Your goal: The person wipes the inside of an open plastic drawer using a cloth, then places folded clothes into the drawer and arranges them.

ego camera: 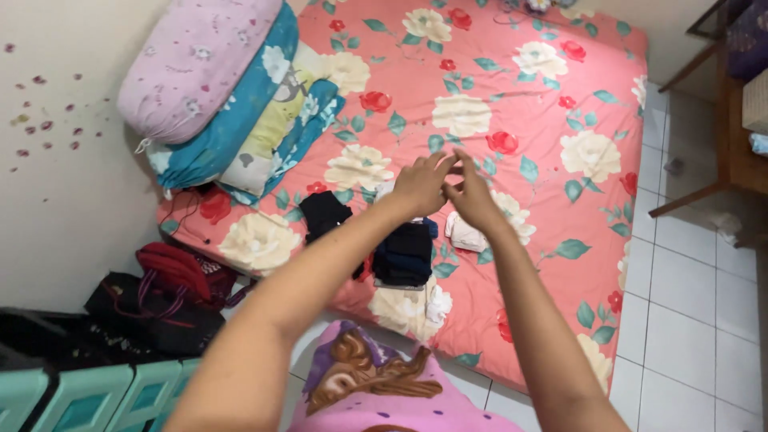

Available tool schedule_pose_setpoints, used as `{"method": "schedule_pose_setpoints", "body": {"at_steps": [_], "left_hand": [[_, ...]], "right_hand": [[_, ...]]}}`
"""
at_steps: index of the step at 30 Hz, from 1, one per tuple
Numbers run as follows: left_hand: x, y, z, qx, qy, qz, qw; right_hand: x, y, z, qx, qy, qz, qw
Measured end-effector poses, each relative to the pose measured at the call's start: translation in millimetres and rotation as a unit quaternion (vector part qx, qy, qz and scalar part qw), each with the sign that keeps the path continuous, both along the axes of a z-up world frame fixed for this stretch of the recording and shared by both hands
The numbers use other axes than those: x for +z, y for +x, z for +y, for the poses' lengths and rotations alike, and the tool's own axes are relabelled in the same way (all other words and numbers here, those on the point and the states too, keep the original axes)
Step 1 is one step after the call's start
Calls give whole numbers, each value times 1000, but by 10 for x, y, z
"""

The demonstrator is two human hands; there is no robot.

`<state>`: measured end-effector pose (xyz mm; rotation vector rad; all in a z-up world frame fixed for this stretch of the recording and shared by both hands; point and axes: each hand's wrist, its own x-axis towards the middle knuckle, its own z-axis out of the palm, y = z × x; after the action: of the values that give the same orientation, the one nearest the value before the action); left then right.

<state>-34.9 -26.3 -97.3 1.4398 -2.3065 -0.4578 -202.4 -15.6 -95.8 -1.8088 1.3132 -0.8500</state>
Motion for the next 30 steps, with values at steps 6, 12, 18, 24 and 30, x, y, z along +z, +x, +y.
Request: {"method": "schedule_pose_setpoints", "body": {"at_steps": [6,12,18,24,30], "left_hand": [[-1562,-76,-116,60,96,4,994],[-2955,23,-427,96,239,-104,961],[-4028,-27,-535,81,302,-190,931],[-4629,46,-652,87,353,-170,916],[-4831,35,-478,108,316,-121,935]], "right_hand": [[-1987,75,-315,-88,161,-132,974],[-3123,132,-457,-116,300,-66,945],[-3914,322,-782,-198,287,16,937],[-4546,443,-930,-277,285,38,917],[-4914,479,-839,-313,209,110,920]]}}
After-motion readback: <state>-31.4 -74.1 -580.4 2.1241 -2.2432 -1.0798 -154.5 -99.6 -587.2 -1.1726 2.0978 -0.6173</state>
